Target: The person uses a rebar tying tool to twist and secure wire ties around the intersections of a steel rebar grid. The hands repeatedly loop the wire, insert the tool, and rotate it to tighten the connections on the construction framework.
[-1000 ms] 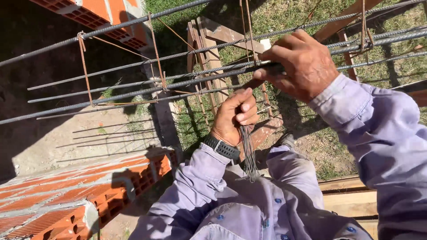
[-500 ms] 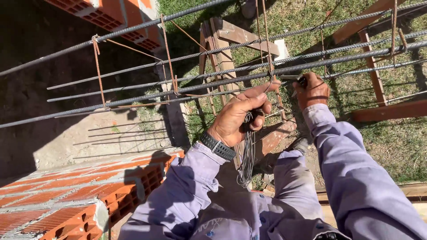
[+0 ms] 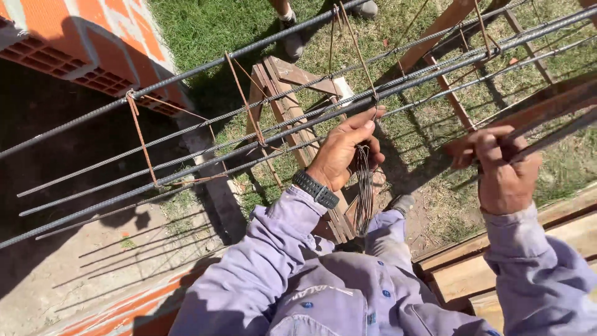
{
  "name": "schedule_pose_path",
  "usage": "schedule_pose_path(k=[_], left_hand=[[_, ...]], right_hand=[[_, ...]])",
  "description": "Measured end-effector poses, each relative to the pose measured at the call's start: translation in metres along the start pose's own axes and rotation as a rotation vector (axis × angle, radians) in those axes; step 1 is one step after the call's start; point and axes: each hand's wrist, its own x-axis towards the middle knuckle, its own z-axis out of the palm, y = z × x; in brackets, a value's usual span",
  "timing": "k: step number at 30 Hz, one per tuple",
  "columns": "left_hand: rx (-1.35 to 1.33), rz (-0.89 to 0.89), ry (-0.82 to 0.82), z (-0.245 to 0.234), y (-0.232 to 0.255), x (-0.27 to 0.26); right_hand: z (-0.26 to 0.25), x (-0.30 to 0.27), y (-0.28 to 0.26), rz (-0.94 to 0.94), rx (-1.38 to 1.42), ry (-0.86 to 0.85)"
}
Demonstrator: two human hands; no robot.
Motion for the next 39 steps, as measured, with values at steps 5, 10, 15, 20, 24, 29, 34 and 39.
schedule_pose_path(k=[5, 10, 15, 20, 24, 29, 34, 39], left_hand=[[-0.013, -0.028, -0.006, -0.003, 0.004, -0.002], [-0.047, -0.046, 0.026, -0.006, -0.011, 0.007], [-0.08, 0.044, 0.05, -0.019, -0.033, 0.017], [-0.087, 0.023, 0.094, -0.016, -0.032, 0.018], [-0.081, 0.023, 0.108, -0.009, -0.023, 0.009], [-0.092, 0.032, 0.106, -0.014, -0.03, 0.015], [-0.092, 0.028, 0.096, -0.011, -0.031, 0.014], [-0.052, 0.058, 0.084, -0.018, -0.037, 0.018]], right_hand=[[0.043, -0.064, -0.031, 0.206, 0.253, -0.148], [0.052, -0.063, -0.023, 0.453, 0.289, -0.402], [0.064, -0.032, -0.033, 0.539, 0.401, -0.422], [0.064, -0.019, -0.054, 0.441, 0.268, -0.488], [0.065, -0.018, -0.068, 0.494, 0.427, -0.485], [0.063, -0.016, -0.074, 0.535, 0.454, -0.522], [0.059, -0.013, -0.105, 0.57, 0.491, -0.512], [0.072, -0.008, -0.077, 0.518, 0.535, -0.49]])
